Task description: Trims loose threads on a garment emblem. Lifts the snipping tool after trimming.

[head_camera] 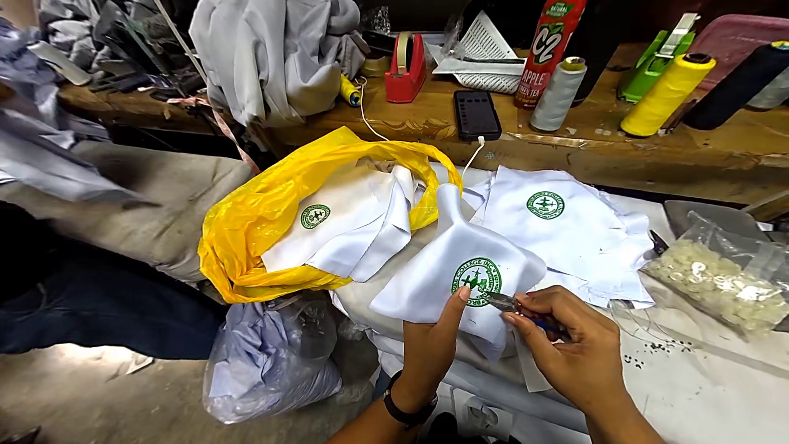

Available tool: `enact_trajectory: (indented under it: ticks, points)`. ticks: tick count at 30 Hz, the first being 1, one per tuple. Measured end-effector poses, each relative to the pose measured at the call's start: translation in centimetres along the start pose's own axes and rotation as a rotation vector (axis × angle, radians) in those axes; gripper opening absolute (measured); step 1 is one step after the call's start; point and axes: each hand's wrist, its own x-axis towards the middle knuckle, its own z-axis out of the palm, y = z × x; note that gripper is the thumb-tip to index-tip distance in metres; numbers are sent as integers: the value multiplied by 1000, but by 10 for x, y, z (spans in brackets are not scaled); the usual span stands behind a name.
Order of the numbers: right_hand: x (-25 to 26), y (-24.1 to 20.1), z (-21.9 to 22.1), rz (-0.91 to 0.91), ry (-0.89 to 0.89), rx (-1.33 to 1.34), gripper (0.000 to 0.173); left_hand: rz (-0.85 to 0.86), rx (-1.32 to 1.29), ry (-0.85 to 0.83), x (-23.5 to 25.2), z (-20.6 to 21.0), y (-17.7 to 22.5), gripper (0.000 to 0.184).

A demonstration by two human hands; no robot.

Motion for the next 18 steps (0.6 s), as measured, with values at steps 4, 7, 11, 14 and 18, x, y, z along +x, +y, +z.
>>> enact_trajectory:
  ticks: [4,7,11,14,18]
  points:
    - [3,1,-2,-25,-21,-41,20,25,38,-20,1,-2,1,21]
    - [4,4,-3,-49,-30,-33,21,-12,24,-38,1,-3,1,21]
    - [5,6,-6,-17,-68,-25,23,-51,8,-40,2,-3,2,20]
    - [5,5,-7,-26,-64,-17,21,-56,2,-41,2,-2,2,20]
    - [3,3,-8,2,-52,26,23,-21,7,-35,2,-2,0,20]
